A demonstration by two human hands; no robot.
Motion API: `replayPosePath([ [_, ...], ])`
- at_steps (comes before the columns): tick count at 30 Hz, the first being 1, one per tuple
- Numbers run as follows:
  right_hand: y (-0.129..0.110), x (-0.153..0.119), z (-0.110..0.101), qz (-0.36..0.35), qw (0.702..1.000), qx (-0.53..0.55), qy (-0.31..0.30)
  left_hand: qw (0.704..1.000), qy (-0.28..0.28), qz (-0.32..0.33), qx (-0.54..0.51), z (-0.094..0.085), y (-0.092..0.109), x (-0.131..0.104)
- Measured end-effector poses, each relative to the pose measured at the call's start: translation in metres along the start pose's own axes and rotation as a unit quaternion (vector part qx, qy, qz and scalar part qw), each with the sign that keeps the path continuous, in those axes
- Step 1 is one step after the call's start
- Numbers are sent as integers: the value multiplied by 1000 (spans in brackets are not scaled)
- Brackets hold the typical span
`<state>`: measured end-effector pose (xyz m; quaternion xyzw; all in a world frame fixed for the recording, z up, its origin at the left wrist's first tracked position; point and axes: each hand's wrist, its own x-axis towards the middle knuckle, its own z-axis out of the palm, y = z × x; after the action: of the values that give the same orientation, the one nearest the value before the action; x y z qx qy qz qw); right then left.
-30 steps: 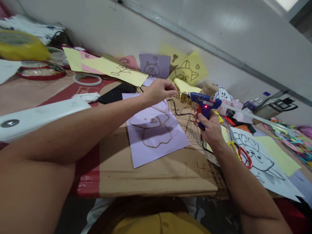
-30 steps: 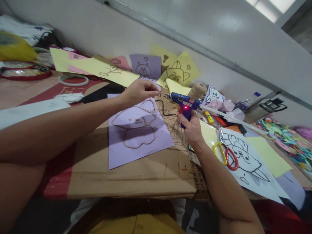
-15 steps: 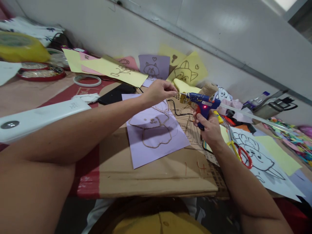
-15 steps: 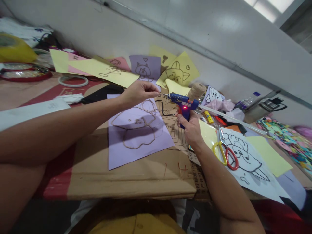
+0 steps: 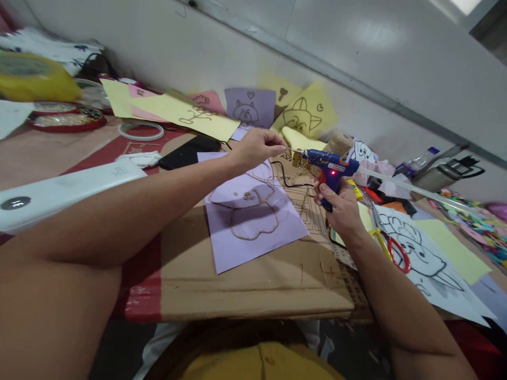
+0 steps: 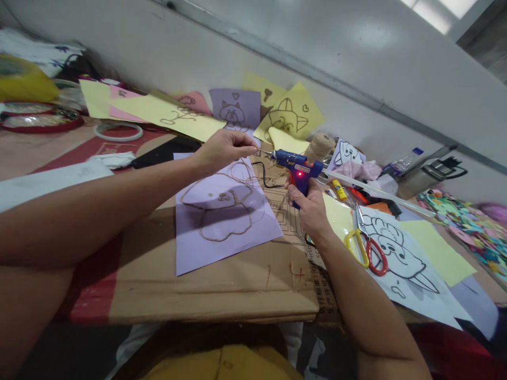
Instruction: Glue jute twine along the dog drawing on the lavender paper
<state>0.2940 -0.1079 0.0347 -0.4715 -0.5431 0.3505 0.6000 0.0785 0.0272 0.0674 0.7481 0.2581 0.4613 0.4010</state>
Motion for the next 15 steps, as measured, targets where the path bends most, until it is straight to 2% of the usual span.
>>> replayPosePath([
  [15, 0, -1, 2, 6, 1000, 7, 5, 1000, -12, -16, 24, 2, 3, -1],
])
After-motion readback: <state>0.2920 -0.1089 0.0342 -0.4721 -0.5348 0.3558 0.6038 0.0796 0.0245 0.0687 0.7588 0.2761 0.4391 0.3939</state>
